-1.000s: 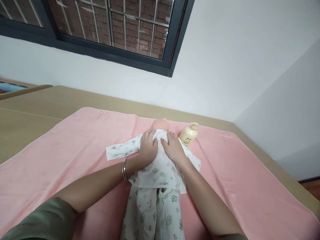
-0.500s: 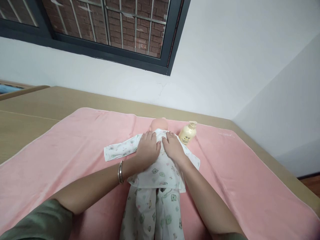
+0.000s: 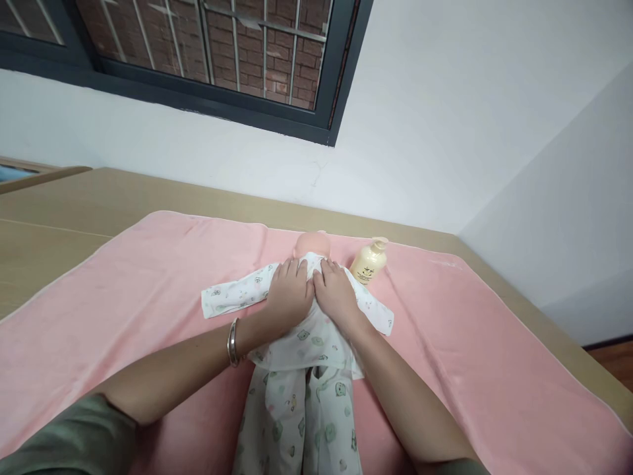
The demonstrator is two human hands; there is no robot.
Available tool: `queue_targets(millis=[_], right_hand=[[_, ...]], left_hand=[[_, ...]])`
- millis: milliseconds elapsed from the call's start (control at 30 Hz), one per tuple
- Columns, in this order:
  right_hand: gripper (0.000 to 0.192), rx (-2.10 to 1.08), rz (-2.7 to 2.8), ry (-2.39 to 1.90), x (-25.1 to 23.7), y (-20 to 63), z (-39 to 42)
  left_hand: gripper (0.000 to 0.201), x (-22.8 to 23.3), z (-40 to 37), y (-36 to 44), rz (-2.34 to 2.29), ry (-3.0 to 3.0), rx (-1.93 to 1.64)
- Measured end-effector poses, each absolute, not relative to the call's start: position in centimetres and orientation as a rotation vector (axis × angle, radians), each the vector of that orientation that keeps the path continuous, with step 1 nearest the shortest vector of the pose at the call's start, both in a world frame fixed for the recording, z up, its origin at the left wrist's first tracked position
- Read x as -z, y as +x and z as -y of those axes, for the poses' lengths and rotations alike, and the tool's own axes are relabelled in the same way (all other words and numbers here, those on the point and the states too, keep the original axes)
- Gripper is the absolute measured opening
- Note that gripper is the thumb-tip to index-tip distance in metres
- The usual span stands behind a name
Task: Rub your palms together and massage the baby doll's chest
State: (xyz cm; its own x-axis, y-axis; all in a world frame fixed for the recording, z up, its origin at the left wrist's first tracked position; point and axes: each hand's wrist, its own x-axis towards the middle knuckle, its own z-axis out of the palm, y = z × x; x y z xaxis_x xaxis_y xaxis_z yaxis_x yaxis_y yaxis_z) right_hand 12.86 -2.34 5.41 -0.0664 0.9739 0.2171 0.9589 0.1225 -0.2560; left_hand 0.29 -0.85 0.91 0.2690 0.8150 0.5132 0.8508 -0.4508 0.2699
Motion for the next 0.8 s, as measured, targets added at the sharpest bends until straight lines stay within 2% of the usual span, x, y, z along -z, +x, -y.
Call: queue_targets(millis=[167,533,800], right_hand=[[0.039,-0.088,2.055,-1.883,-5.8,13.3,1.8],[0.060,-0.063,2.134,-1.916,-5.6,12.0,3.8],[0.051,-0.256,2.047,-1.883,-5.3,15.7,0.4]], left_hand=[[0.049,-0.5,1.7,0.6,1.611,-2.451,0.951],[0.042,-1.8,-1.8,-1.3,1.811,-2.635,1.033],[0.051,-1.1,1.6,-0.1,1.611,-2.508,0.930]])
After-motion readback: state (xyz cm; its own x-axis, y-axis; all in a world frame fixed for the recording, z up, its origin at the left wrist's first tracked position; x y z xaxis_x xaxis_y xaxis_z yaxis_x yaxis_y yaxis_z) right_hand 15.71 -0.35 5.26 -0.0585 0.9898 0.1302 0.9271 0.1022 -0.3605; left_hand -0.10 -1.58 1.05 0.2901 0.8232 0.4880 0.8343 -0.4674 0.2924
